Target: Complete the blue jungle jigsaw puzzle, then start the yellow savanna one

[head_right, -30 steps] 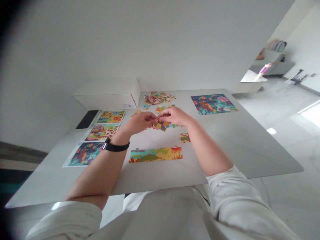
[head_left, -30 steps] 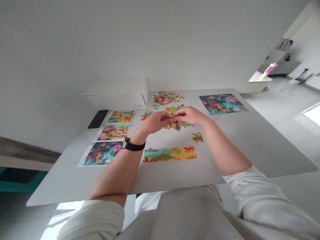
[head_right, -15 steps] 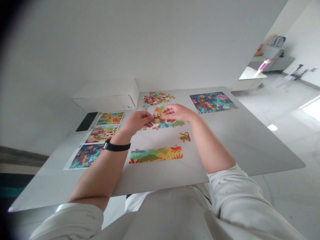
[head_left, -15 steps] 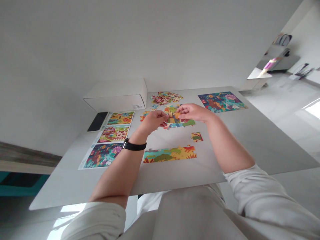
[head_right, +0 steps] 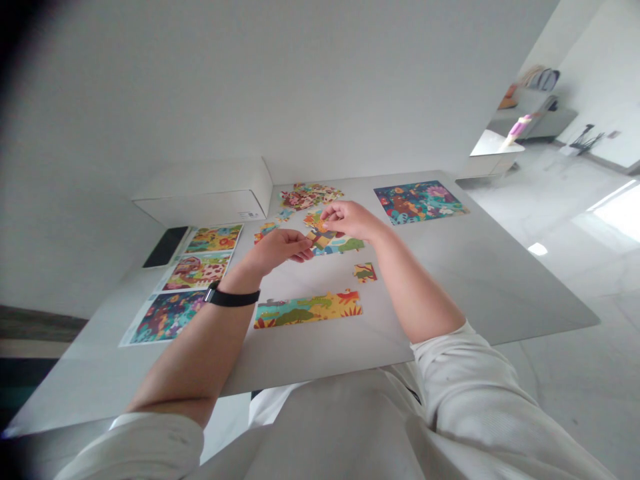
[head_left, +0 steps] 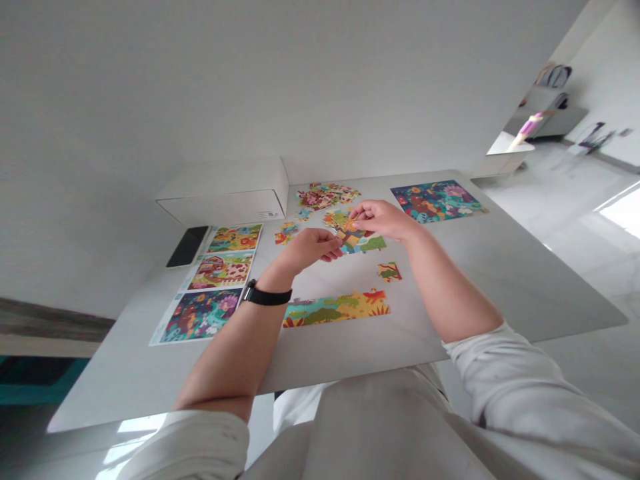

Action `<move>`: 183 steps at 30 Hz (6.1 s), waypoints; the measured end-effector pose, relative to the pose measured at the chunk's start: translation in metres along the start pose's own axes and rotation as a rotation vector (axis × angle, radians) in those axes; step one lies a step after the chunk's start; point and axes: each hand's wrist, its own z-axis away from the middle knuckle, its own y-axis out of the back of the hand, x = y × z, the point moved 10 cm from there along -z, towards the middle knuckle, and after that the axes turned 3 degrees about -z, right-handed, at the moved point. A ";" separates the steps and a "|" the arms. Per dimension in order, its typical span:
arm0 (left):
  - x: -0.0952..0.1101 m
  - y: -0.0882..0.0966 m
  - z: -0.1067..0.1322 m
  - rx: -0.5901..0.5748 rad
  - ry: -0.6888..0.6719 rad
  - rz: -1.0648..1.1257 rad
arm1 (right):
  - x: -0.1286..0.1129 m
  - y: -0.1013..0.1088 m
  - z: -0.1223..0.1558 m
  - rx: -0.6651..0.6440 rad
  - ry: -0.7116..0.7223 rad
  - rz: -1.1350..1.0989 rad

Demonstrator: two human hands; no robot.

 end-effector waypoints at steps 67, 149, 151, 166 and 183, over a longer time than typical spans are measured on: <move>-0.006 0.002 -0.007 0.241 -0.045 0.096 | 0.022 -0.016 0.013 -0.278 -0.203 0.133; -0.034 -0.115 0.065 0.017 -0.180 -0.041 | 0.086 -0.011 0.150 0.124 -0.025 -0.121; -0.035 -0.117 0.064 0.000 -0.170 -0.028 | 0.082 -0.010 0.151 0.130 -0.011 -0.144; -0.017 -0.100 0.073 0.174 -0.226 -0.364 | 0.098 0.046 0.159 0.442 -0.045 0.029; -0.015 -0.133 0.078 -0.008 -0.446 -0.813 | 0.118 0.033 0.155 0.301 -0.138 0.468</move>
